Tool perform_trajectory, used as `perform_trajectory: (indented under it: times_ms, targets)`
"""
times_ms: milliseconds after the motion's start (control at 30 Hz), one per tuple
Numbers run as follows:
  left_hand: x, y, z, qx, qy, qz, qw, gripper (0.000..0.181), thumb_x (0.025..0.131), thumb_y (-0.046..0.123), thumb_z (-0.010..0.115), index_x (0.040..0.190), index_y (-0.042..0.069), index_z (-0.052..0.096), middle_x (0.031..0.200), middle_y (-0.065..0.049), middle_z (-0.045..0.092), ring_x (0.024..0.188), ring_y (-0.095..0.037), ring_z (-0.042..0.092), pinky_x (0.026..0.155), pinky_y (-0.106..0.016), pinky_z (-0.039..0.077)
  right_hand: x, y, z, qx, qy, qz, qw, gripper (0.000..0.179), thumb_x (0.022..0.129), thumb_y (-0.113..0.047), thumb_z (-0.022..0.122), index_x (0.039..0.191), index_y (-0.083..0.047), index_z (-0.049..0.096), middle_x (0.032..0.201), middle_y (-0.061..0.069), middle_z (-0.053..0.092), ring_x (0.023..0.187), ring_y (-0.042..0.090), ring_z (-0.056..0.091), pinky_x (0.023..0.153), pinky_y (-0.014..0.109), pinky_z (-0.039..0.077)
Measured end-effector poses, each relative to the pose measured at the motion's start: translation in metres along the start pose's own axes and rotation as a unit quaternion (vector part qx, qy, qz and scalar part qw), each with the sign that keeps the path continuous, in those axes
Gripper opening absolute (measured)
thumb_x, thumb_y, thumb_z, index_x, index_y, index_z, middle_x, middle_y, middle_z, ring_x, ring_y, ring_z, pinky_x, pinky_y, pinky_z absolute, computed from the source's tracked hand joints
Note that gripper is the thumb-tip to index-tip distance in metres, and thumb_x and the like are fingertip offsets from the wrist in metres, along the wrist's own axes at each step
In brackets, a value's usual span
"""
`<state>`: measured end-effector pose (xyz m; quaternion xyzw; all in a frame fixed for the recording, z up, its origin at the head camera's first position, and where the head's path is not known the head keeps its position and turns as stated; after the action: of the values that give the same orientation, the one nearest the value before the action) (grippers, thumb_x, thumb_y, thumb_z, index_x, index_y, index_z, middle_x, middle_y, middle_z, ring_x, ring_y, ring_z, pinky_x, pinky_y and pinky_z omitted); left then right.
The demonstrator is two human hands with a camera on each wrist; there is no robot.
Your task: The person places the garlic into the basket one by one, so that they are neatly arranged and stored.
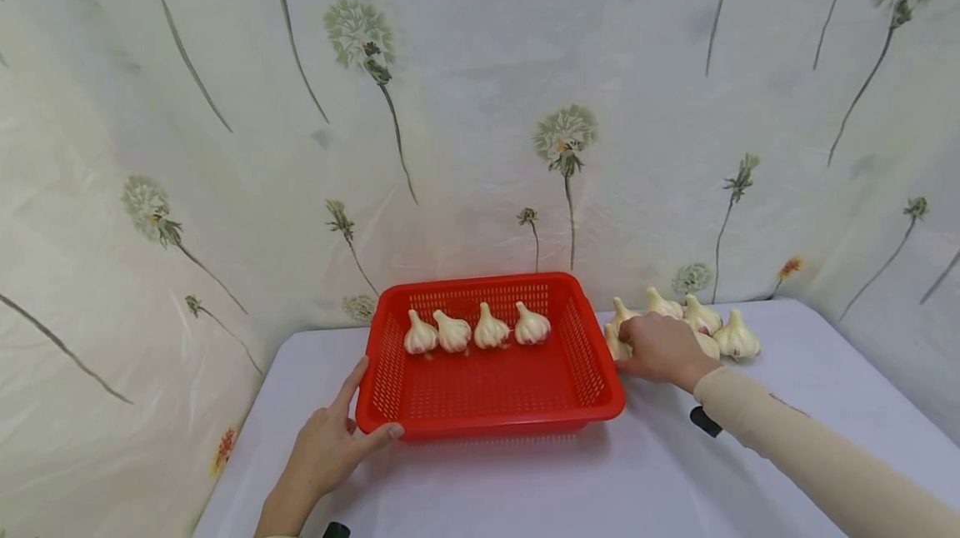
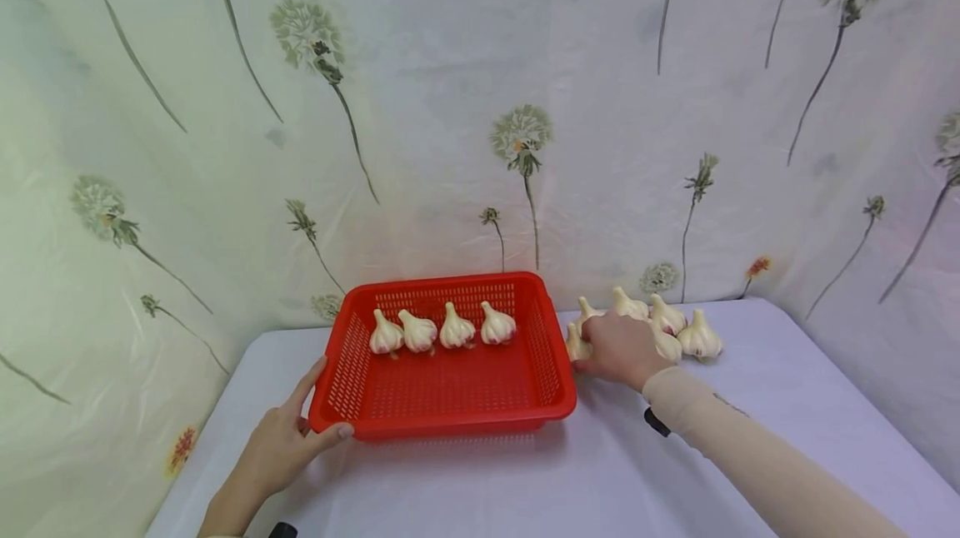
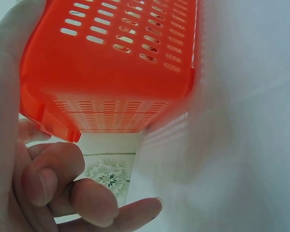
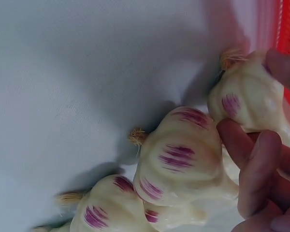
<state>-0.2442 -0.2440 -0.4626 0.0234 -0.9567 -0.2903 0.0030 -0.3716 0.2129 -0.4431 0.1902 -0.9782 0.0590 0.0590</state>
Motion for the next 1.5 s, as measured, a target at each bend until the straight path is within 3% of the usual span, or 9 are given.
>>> perform_trajectory:
  times_ms: [500,1000,1300,1500]
  targets:
    - [0.001,-0.001,0.0,0.004,0.003,-0.001,1.0,0.105,0.069,0.079,0.067,0.155,0.042,0.02,0.058,0.0,0.049,0.056,-0.014,0.043,0.048,-0.026,0.031,0.001,-0.005,-0.002,0.001,-0.003,0.014,0.9999,0.024,0.077,-0.035,0.073,0.089,-0.015,0.072,0.063,-0.006,0.056,0.055,0.017,0.048,0.047,0.032,0.036]
    - [0.0,-0.003,0.0,-0.004,0.005,0.0,1.0,0.105,0.07,0.077,0.069,0.155,0.042,0.02,0.058,0.001,0.049,0.055,-0.013,0.043,0.047,-0.025,0.032,0.005,-0.008,0.003,0.021,-0.011,0.012,0.9996,0.017,0.08,-0.033,0.07,0.086,-0.018,0.07,0.061,-0.007,0.054,0.056,0.016,0.048,0.049,0.032,0.034]
    - [0.001,-0.005,0.002,-0.02,0.005,0.009,0.9997,0.104,0.069,0.077,0.069,0.155,0.044,0.019,0.053,0.002,0.049,0.05,-0.012,0.042,0.046,-0.025,0.03,0.009,-0.007,0.008,0.053,-0.071,0.021,0.9958,0.037,0.079,-0.039,0.075,0.105,-0.013,0.073,0.071,-0.006,0.059,0.065,0.015,0.051,0.054,0.031,0.037]
    - [0.001,-0.004,0.002,-0.015,0.007,0.009,0.9998,0.105,0.069,0.078,0.069,0.155,0.045,0.019,0.053,0.002,0.049,0.052,-0.013,0.043,0.047,-0.026,0.03,0.012,-0.005,0.007,0.057,-0.105,0.02,0.9926,0.048,0.076,-0.041,0.08,0.112,-0.009,0.072,0.083,-0.001,0.067,0.07,0.015,0.056,0.059,0.032,0.046]
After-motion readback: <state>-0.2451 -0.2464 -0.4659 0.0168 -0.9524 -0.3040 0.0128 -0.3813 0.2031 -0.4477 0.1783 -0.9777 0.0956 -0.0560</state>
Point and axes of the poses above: each hand's wrist, its own x-axis towards the middle knuckle, its own z-axis out of the palm, y = z × x, the point moved 6 cm from there along x, towards the middle knuckle
